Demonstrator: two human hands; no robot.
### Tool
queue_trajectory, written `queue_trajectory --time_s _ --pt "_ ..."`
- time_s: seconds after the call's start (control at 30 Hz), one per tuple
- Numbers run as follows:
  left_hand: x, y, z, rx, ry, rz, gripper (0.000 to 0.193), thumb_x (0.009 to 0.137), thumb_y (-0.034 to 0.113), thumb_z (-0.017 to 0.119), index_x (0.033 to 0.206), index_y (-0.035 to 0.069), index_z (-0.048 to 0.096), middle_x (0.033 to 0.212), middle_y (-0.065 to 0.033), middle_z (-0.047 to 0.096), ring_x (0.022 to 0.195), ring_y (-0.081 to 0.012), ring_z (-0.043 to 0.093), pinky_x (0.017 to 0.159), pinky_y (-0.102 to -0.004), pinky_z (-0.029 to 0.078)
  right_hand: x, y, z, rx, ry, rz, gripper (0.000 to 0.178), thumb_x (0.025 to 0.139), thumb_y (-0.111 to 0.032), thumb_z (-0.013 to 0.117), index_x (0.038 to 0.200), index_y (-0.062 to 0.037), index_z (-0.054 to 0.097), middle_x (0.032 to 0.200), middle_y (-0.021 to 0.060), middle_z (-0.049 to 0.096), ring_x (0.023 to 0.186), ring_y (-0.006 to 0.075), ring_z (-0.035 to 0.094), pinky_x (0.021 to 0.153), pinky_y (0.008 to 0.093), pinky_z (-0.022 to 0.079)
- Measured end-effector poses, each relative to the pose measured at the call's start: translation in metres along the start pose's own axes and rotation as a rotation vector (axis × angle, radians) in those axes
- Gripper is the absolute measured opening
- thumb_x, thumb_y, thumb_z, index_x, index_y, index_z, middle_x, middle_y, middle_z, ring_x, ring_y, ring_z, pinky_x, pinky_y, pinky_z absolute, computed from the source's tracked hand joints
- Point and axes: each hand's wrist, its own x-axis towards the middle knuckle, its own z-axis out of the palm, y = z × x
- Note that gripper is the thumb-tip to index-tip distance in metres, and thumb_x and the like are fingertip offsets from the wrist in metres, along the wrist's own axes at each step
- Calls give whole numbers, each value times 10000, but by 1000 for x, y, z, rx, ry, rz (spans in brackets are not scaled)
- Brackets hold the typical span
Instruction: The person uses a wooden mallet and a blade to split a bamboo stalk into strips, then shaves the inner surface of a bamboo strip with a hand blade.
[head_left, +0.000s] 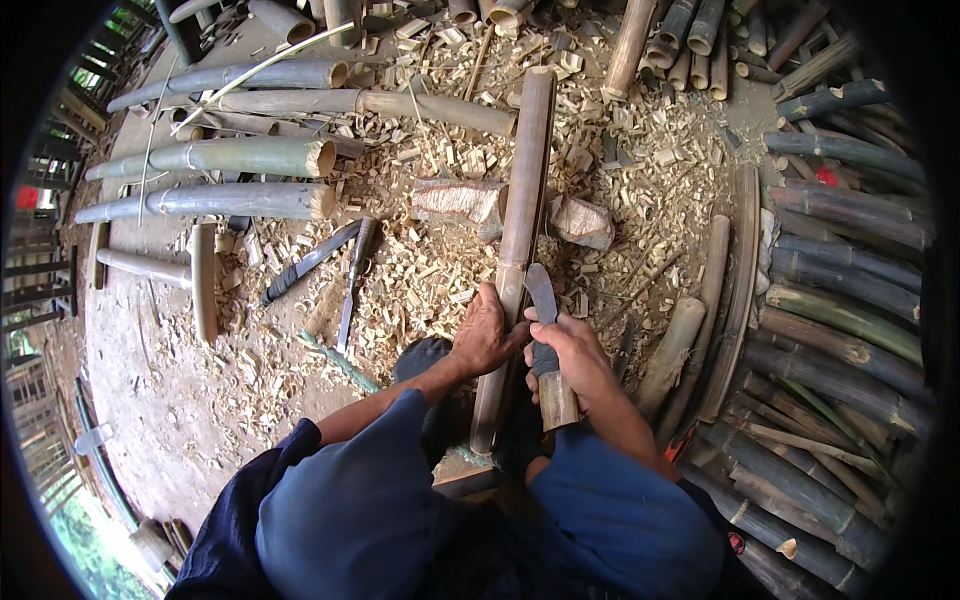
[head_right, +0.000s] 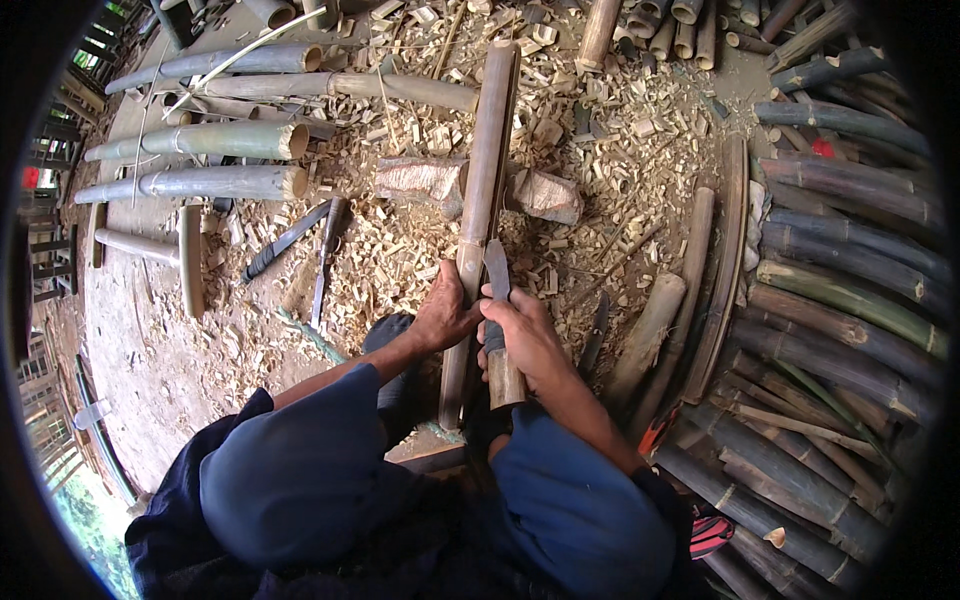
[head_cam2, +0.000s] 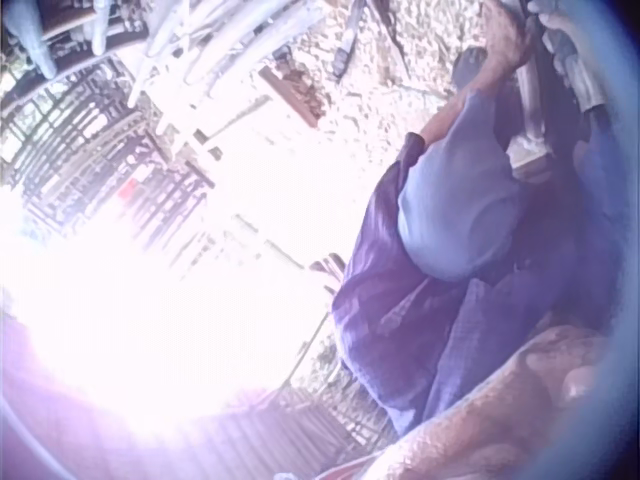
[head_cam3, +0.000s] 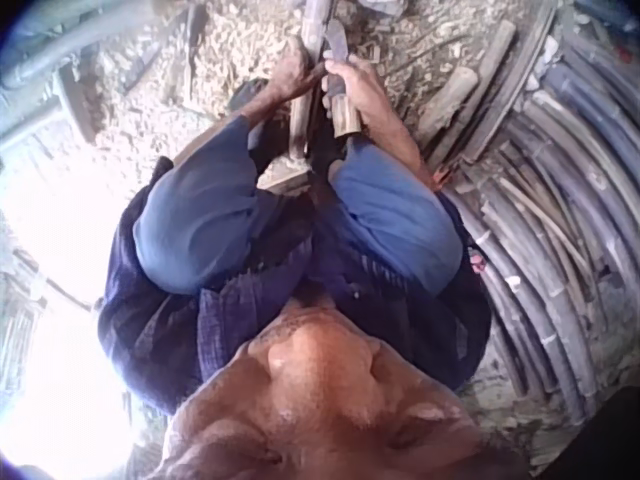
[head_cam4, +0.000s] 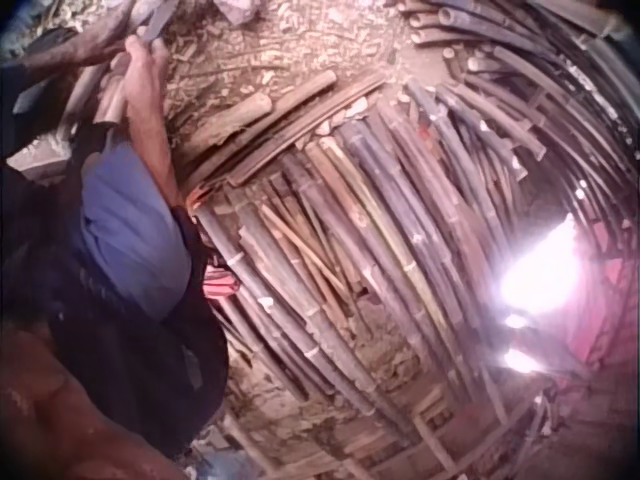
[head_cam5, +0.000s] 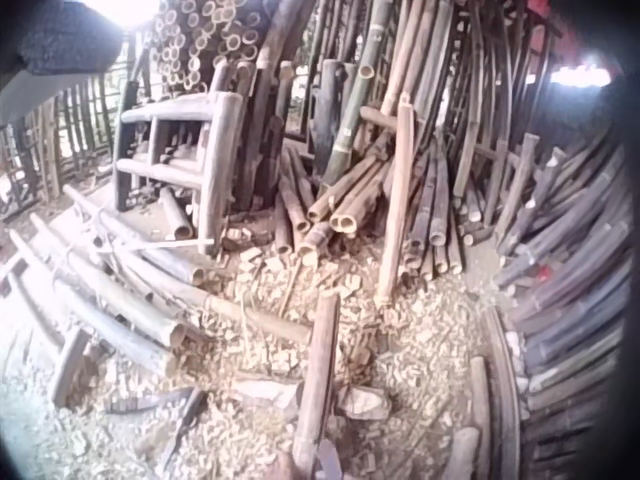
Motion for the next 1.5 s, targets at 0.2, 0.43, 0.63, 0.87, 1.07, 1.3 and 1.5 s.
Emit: queue_trajectory --time_s 0.2,0.43,0.63,0.87,1.07,1.3,1.5 --pt "11 -12 4 -9 32 74 658 873 328 765 1176 -65 333 1111 -345 552 1117 -481 571 950 -522 470 20 -39 -18 -41 -123 98 459 971 -260 601 1376 -57 529 759 99 628 529 239 638 430 393 542" --pt "19 -21 -3 -146 -24 115 703 910 368 767 1283 -69 362 1202 -318 561 1130 -434 594 987 -500 473 -1 10 -22 -83 -86 -182 385 969 -190 617 1302 -10 548 798 101 643 561 217 653 507 361 545" --pt "3 47 -56 215 294 346 806 897 435 769 1463 9 384 1286 -232 508 1210 -367 510 981 -500 464 -45 7 -41 118 118 -426 420 961 -179 538 1331 19 541 816 124 638 609 192 645 535 335 551" --pt "106 112 -85 891 133 696 140 963 153 646 1079 137 723 1060 -90 611 1074 -247 556 876 -418 474 -31 12 -68 210 202 -465 435 955 -217 519 1324 14 529 808 143 629 576 222 640 488 354 550" --pt "165 143 -128 -121 502 463 128 945 15 587 988 30 707 1029 -143 726 785 -167 647 663 -290 548 -27 21 -64 234 211 -422 417 965 -204 524 1320 15 540 797 142 633 556 237 638 482 360 552" --pt "77 84 -202 -417 833 403 457 917 300 746 1166 -54 601 1022 -185 675 931 -238 644 785 -361 562 -19 26 -48 304 145 -511 433 1008 -263 489 1337 15 541 817 147 644 643 241 668 536 383 593" --pt "13 4 -48 -543 -132 -26 726 967 155 720 1464 -138 279 1114 -230 725 1174 -315 675 1013 -428 557 15 3 -20 201 -11 -405 369 1021 -209 446 1311 5 525 796 159 647 585 241 665 521 389 604"
